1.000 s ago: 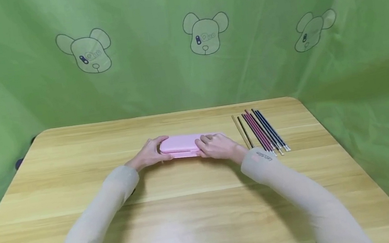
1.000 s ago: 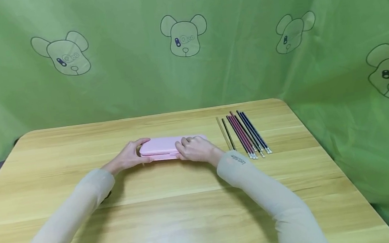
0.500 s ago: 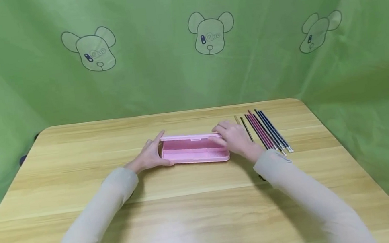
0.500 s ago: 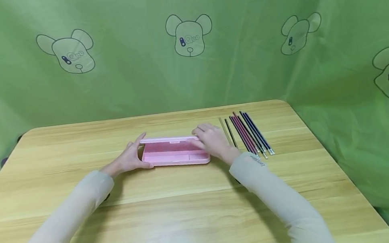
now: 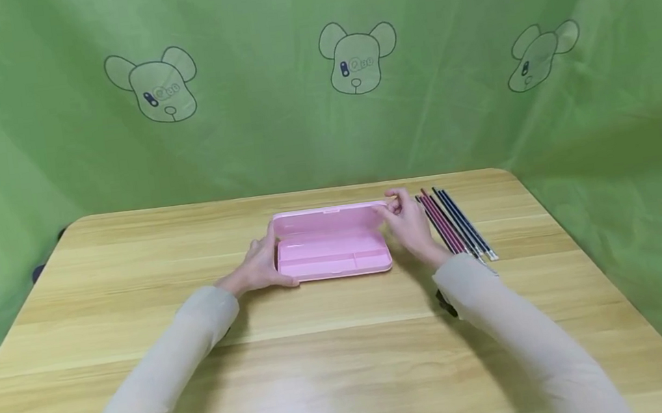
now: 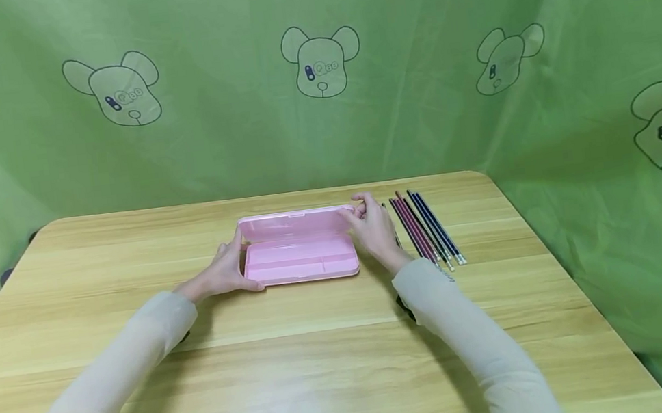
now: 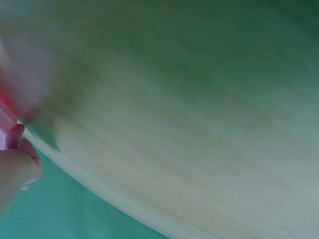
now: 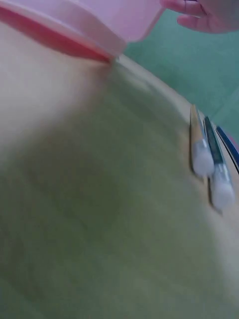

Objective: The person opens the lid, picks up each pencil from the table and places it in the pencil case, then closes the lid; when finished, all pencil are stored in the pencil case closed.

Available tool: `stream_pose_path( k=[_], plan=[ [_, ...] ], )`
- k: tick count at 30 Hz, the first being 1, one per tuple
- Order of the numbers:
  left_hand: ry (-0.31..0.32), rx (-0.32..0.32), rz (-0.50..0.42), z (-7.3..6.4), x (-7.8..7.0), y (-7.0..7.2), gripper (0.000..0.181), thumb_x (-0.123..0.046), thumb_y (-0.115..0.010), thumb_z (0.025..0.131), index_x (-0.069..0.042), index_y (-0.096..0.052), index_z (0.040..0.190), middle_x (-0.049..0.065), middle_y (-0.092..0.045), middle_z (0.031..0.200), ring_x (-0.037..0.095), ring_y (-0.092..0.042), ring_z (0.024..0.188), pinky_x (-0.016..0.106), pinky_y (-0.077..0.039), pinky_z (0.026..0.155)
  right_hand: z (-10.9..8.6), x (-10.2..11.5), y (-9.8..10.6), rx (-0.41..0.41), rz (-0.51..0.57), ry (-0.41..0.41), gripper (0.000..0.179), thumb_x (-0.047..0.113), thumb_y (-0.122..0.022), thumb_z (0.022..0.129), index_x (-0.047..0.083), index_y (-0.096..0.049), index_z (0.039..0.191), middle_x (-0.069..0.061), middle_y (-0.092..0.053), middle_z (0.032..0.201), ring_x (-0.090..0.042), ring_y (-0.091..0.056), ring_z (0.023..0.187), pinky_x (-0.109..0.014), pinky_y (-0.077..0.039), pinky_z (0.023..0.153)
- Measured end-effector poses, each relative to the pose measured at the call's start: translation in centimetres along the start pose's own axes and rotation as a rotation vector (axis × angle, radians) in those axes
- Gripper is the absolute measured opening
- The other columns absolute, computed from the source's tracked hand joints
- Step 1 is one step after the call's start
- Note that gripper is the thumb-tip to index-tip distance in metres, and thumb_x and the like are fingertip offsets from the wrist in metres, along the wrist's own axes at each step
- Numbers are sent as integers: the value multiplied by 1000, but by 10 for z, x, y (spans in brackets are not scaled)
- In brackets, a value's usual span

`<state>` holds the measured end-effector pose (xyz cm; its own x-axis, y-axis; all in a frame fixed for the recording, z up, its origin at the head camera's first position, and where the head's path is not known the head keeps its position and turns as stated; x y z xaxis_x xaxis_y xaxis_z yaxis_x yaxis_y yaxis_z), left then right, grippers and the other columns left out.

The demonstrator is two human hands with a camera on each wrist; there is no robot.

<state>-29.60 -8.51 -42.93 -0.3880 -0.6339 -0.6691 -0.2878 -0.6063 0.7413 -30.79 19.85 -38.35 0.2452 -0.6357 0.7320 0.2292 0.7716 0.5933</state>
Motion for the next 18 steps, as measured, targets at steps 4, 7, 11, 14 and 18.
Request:
stream_pose_path(
  k=[4, 7, 11, 14, 18],
  plan=[
    [50, 10, 8, -1, 1, 1, 137, -34, -86, 56, 2, 16, 141, 26, -39, 135, 36, -34, 115, 49, -21, 106, -2, -4, -6, 144, 15, 55, 57, 19, -55, 91, -5, -32, 137, -21, -53, 104, -31, -52, 98, -42, -45, 91],
    [83, 11, 6, -3, 2, 3, 138, -34, -86, 57, 2, 17, 141, 28, -33, 138, 38, -31, 115, 50, -23, 105, -6, -8, -13, 315, -98, 95, 72, 23, -49, 94, -3, -4, 144, -28, -37, 128, -39, -37, 120, -51, -30, 104],
    [97, 15, 18, -4, 2, 4, 137, -34, -85, 57, 3, 18, 141, 29, -30, 139, 38, -31, 114, 49, -24, 103, -9, -14, -21, 439, -324, 143, 86, 32, -47, 94, 0, 18, 141, -30, -8, 146, -41, -10, 135, -53, -10, 110],
    [98, 29, 33, -4, 2, 4, 138, -34, -85, 57, 3, 19, 140, 28, -31, 138, 36, -32, 110, 48, -26, 101, -12, -16, -25, 479, -409, 154, 91, 34, -48, 93, -3, 21, 138, -28, 1, 148, -40, -5, 137, -50, -7, 112],
    [104, 42, 39, -4, 1, 4, 139, -34, -86, 57, 2, 20, 140, 27, -34, 136, 34, -32, 107, 48, -28, 99, -20, -18, -29, 539, -413, 158, 91, 35, -48, 93, -6, 21, 137, -28, 0, 148, -39, -10, 136, -47, -11, 112]
  ],
)
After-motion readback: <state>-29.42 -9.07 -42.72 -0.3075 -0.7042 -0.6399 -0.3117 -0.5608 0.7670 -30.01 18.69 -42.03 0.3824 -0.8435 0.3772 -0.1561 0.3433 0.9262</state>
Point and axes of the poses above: each hand's wrist, its own z-axis towards the middle knuckle, its own y-axis out of the back of the hand, x = y × z, the point moved 4 cm from there along z, towards the middle knuckle
